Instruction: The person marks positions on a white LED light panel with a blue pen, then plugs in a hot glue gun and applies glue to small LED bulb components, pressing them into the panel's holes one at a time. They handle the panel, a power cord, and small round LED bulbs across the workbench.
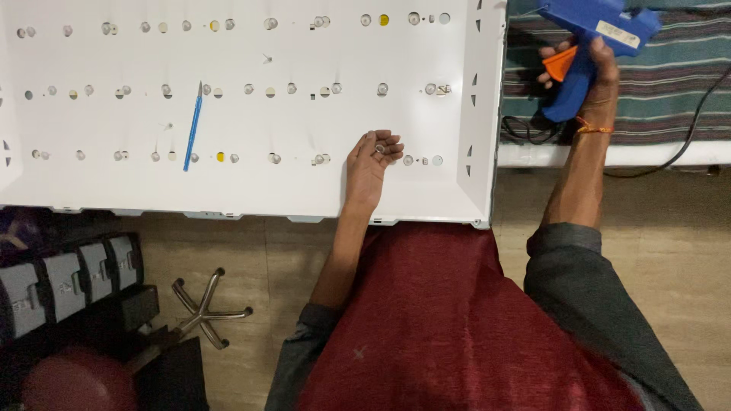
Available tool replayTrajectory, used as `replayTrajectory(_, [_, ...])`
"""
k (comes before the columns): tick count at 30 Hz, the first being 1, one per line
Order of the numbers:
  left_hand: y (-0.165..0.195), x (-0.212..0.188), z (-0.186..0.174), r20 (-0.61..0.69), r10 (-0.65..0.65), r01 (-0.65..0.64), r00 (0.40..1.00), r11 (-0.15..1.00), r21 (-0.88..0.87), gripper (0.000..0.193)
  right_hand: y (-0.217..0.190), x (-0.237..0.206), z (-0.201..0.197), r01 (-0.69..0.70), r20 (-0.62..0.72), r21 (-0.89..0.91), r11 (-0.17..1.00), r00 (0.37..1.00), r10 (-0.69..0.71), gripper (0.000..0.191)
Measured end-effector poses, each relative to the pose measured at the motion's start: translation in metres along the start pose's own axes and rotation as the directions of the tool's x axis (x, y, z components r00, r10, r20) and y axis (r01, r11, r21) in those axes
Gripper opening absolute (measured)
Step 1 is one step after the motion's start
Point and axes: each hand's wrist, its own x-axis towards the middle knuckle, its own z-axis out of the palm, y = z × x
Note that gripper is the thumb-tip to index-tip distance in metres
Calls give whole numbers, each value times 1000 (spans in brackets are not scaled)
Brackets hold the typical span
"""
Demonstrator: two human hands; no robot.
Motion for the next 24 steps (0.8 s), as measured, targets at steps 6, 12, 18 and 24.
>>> replayTrajectory(6, [-1, 1, -3, 3, 7, -7, 1000, 1000, 1, 34, 7, 2, -12, -54, 28, 49, 997, 998, 52, 64])
replayTrajectory(12, [0, 1, -4, 6, 17, -17, 1000, 1000, -21, 34, 3, 1, -4, -53, 14, 60, 997, 999, 52, 63])
replayTrajectory(18, [-1, 2, -2, -14, 10, -11, 1000, 1000, -4, 35, 13, -2, 7, 86, -167, -89, 992, 981, -100, 60])
replayTrajectory(24, [1, -1, -2, -8, -3, 3, 1000, 1000, -4, 34, 22, 10, -8, 318, -24, -824, 469, 807, -590, 38])
